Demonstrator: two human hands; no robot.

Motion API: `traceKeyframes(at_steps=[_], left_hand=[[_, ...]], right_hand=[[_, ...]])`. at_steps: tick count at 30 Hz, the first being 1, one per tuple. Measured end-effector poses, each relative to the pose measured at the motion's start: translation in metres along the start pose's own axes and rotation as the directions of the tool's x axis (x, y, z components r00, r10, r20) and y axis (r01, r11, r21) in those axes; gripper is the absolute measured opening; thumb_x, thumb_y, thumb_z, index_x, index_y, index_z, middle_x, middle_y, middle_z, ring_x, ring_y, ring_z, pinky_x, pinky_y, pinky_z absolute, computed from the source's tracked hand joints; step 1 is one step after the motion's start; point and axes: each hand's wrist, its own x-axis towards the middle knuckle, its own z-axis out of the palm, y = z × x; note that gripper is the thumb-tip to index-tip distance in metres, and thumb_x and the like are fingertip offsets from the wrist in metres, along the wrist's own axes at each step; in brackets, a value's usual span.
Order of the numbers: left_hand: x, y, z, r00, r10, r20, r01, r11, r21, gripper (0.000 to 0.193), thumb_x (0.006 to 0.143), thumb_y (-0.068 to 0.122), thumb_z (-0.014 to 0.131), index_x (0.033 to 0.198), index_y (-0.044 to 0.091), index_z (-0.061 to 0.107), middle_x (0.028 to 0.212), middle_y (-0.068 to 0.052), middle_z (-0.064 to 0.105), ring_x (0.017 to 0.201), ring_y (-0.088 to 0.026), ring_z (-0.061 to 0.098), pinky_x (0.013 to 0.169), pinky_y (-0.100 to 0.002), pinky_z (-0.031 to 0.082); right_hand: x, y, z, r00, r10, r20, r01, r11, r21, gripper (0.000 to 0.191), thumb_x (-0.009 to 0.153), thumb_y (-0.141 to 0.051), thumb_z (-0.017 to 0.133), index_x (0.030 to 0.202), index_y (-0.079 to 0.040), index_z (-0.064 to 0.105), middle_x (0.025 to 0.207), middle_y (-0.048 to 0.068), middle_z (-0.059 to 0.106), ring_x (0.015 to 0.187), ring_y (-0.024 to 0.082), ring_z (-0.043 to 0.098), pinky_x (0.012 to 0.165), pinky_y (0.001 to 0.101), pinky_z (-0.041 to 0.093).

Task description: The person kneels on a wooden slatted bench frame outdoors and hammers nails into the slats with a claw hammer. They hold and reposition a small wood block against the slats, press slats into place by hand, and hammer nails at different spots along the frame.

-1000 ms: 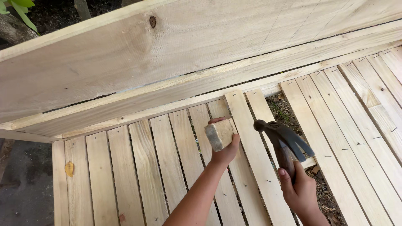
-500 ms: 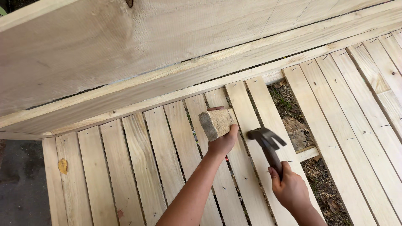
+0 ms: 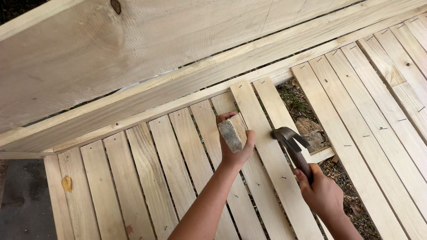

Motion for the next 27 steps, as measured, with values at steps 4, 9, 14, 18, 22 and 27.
traceKeyframes(at_steps=[4, 9, 14, 18, 22, 27], left_hand=[[0.001, -0.003, -0.002, 0.999, -0.039, -0.005, 0.039, 0.996, -0.078, 0.047, 0.077, 0.000, 0.058, 0.121, 0.003, 0.043, 0.118, -0.012, 0.047, 0.105, -0.020, 0.052, 0.094, -0.037, 0.050], [0.002, -0.011, -0.006, 0.995, -0.102, -0.007, 0.100, 0.983, -0.151, 0.051, 0.076, 0.001, 0.057, 0.125, 0.004, 0.042, 0.113, -0.011, 0.052, 0.101, -0.017, 0.055, 0.090, -0.034, 0.053], [0.003, -0.015, -0.004, 0.998, -0.057, -0.024, 0.052, 0.985, -0.164, 0.052, 0.077, 0.001, 0.057, 0.126, 0.003, 0.041, 0.113, -0.011, 0.052, 0.101, -0.017, 0.056, 0.090, -0.034, 0.054], [0.002, -0.015, -0.001, 0.997, -0.075, -0.022, 0.070, 0.982, -0.173, 0.051, 0.077, 0.000, 0.057, 0.126, 0.003, 0.041, 0.115, -0.011, 0.050, 0.102, -0.018, 0.054, 0.090, -0.035, 0.054], [0.001, -0.015, -0.002, 0.995, -0.095, -0.011, 0.092, 0.980, -0.177, 0.049, 0.079, 0.001, 0.059, 0.125, 0.003, 0.042, 0.115, -0.011, 0.053, 0.103, -0.018, 0.057, 0.089, -0.034, 0.055], [0.001, -0.011, -0.010, 0.996, -0.084, -0.040, 0.077, 0.986, -0.151, 0.047, 0.078, 0.001, 0.061, 0.122, 0.002, 0.046, 0.115, -0.012, 0.055, 0.103, -0.021, 0.061, 0.089, -0.035, 0.056]], right_hand=[[0.037, 0.022, -0.012, 0.937, -0.076, -0.340, 0.068, 0.997, -0.035, 0.048, 0.100, -0.053, 0.061, 0.117, -0.010, 0.067, 0.079, 0.009, 0.073, 0.070, 0.030, 0.072, 0.063, 0.0439, 0.055], [0.109, 0.068, -0.003, 0.794, -0.052, -0.605, 0.019, 0.998, -0.060, 0.048, 0.097, -0.046, 0.072, 0.119, -0.003, 0.067, 0.105, 0.016, 0.071, 0.091, 0.035, 0.069, 0.075, 0.0463, 0.052], [0.133, 0.097, -0.011, 0.835, 0.073, -0.546, -0.081, 0.997, 0.011, 0.049, 0.103, -0.043, 0.073, 0.122, 0.001, 0.066, 0.118, 0.020, 0.067, 0.115, 0.039, 0.065, 0.096, 0.0497, 0.052], [0.097, 0.032, -0.022, 0.753, -0.259, -0.605, 0.182, 0.965, -0.188, 0.064, 0.102, -0.048, 0.065, 0.146, -0.003, 0.057, 0.146, 0.023, 0.049, 0.134, 0.045, 0.041, 0.103, 0.0564, 0.043], [0.056, -0.075, 0.034, 0.668, -0.665, -0.335, 0.674, 0.731, -0.106, 0.081, 0.089, -0.049, 0.057, 0.157, -0.012, 0.032, 0.156, 0.023, 0.032, 0.148, 0.042, 0.023, 0.120, 0.0574, 0.021], [0.070, -0.107, 0.057, 0.789, -0.603, -0.121, 0.580, 0.794, -0.180, 0.078, 0.098, -0.048, 0.038, 0.163, -0.015, 0.010, 0.170, 0.012, 0.005, 0.156, 0.031, 0.001, 0.121, 0.0590, 0.004]])
